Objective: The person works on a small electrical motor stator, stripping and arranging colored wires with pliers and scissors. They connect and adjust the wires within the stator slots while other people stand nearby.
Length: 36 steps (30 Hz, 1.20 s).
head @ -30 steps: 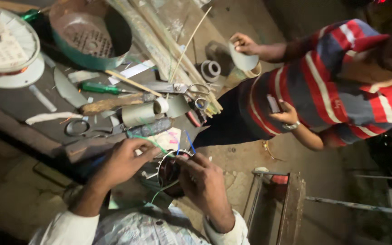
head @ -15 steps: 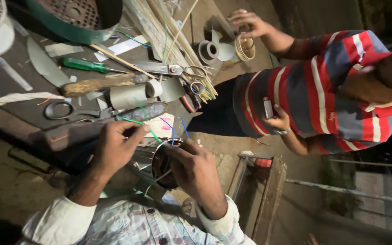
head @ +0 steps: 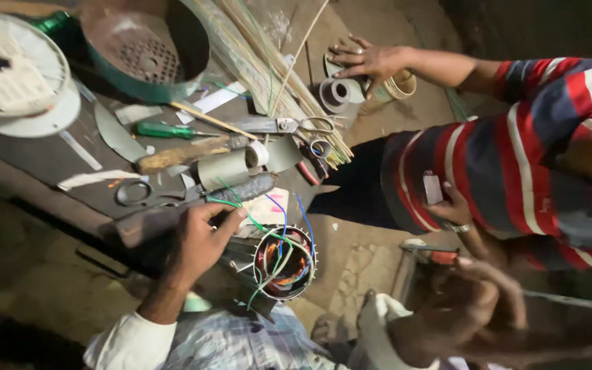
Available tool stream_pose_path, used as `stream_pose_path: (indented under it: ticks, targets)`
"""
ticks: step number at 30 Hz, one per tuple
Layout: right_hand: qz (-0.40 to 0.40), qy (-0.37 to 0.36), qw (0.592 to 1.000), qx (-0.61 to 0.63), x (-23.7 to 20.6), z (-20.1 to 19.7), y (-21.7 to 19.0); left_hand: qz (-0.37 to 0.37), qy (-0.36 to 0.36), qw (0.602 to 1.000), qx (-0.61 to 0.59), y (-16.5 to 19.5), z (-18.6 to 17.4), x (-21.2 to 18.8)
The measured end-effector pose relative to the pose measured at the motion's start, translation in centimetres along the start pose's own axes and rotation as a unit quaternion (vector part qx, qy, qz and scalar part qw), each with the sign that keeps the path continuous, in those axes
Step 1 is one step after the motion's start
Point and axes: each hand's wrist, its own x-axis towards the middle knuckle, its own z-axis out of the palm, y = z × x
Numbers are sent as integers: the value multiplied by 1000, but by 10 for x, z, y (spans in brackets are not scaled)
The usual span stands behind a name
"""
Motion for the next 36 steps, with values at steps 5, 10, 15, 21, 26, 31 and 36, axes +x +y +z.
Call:
stream_pose_path:
  ticks: [5, 10, 15, 21, 26, 31, 36]
  targets:
    - [-8, 71, 997, -42, 11, -14, -13, -7, -42, 999, 16, 13, -7, -5]
    - [24, -17, 999, -35, 8, -18, -32, -35, -24, 997, 62, 31, -16, -21]
    - [15, -30, 999, -34, 0, -25, -42, -30, -10, 996, 86, 53, -21, -41]
    - [-94, -9, 996, 1, -1, -37, -40, 23, -7, 994, 108, 68, -20, -63]
    - [-149, 27, 988, 13, -4, -61, -25, 31, 1, 997, 75, 70, -20, -81]
    - [-83, 89, 993, -8, 3, -77, -19, 79, 23, 993, 83, 79, -25, -95]
    - [-71, -165, 983, -34, 17, -50, -18, 101, 32, 987, 122, 102, -17, -101]
